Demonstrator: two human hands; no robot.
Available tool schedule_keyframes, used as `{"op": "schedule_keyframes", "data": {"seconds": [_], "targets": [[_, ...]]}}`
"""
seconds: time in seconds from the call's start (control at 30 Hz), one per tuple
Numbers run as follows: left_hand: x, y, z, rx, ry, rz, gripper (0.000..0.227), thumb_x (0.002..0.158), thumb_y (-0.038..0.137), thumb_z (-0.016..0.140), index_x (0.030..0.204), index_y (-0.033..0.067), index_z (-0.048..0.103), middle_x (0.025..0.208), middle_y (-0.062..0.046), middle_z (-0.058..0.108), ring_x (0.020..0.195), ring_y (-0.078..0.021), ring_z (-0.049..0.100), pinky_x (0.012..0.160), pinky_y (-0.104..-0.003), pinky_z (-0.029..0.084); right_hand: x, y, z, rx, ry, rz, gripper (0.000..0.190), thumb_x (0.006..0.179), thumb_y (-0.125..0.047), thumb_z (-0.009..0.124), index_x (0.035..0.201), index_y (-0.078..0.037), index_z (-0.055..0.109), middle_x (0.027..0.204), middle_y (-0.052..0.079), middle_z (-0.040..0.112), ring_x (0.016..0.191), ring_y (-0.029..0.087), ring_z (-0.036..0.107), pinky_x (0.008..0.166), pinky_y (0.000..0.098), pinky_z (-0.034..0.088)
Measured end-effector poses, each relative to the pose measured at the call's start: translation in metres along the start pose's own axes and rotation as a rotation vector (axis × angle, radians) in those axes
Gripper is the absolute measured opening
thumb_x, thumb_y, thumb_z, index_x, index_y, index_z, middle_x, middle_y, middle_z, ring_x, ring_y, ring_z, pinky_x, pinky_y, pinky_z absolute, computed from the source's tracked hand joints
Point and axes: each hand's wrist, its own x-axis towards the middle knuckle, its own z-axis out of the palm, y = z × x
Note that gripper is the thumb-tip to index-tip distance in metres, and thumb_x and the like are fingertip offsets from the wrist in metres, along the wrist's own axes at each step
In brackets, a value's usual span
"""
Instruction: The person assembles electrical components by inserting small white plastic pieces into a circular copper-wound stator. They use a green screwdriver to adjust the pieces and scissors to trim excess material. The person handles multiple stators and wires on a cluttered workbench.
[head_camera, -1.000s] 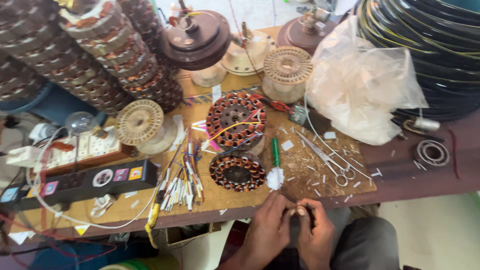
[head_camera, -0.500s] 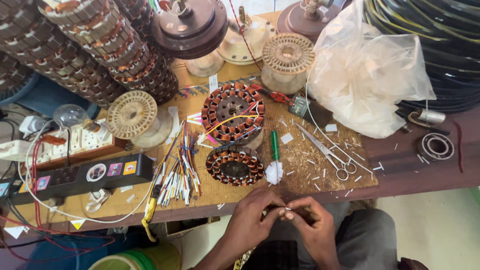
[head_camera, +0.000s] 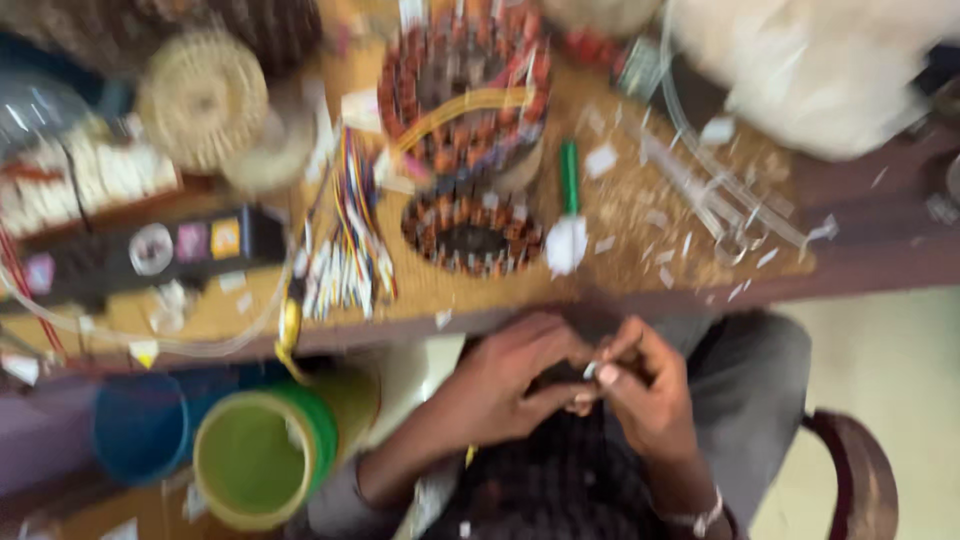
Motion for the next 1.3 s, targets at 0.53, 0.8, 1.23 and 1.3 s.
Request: {"op": "schedule_keyframes", "data": {"seconds": [0.53, 0.8, 1.23, 1.3], "targets": [[-0.008, 0.006, 0.015, 0.051, 0.102, -0.146, 0.018, 0.096, 0.004, 0.071, 0.107, 0.0062, 0.057, 0.102, -0.01, 0.061, 0.094, -0.0323, 0.068, 0.076, -0.039, 0.054, -0.002, -0.001, 0.001, 0.447, -0.089, 0.374, 0.019, 0.098, -0.008, 0.064, 0.107, -0.005, 0.047, 0.077, 0.005, 0.052, 0.05, 0.01, 0.051, 0.042, 0.0255, 0.05], [0.003, -0.002, 0.008, -0.304, 0.109, -0.112, 0.03, 0.089, 0.006, 0.079, 0.117, 0.008, 0.07, 0.111, -0.005, 0.069, 0.1, -0.0187, 0.069, 0.083, -0.033, 0.057, -0.005, -0.009, -0.003, 0.552, -0.093, 0.309, 0.024, 0.101, -0.011, 0.07, 0.11, -0.004, 0.05, 0.079, 0.008, 0.06, 0.046, 0.008, 0.051, 0.04, 0.0238, 0.05], [-0.011, 0.006, 0.016, -0.215, 0.104, -0.112, 0.016, 0.096, -0.003, 0.075, 0.108, 0.0036, 0.066, 0.106, -0.007, 0.065, 0.092, -0.0163, 0.071, 0.075, -0.025, 0.056, -0.013, -0.02, 0.007, 0.418, -0.091, 0.396, 0.024, 0.098, -0.014, 0.073, 0.102, -0.004, 0.052, 0.076, 0.008, 0.059, 0.045, 0.001, 0.036, 0.04, 0.0174, 0.027], [-0.012, 0.005, 0.021, -0.195, 0.128, -0.093, 0.015, 0.097, -0.006, 0.072, 0.106, 0.0038, 0.065, 0.104, -0.007, 0.065, 0.091, -0.0165, 0.071, 0.075, -0.024, 0.056, -0.013, -0.017, 0.004, 0.409, -0.083, 0.405, 0.024, 0.097, -0.015, 0.073, 0.101, -0.004, 0.052, 0.077, 0.009, 0.06, 0.045, 0.001, 0.037, 0.04, 0.0173, 0.027]]}}
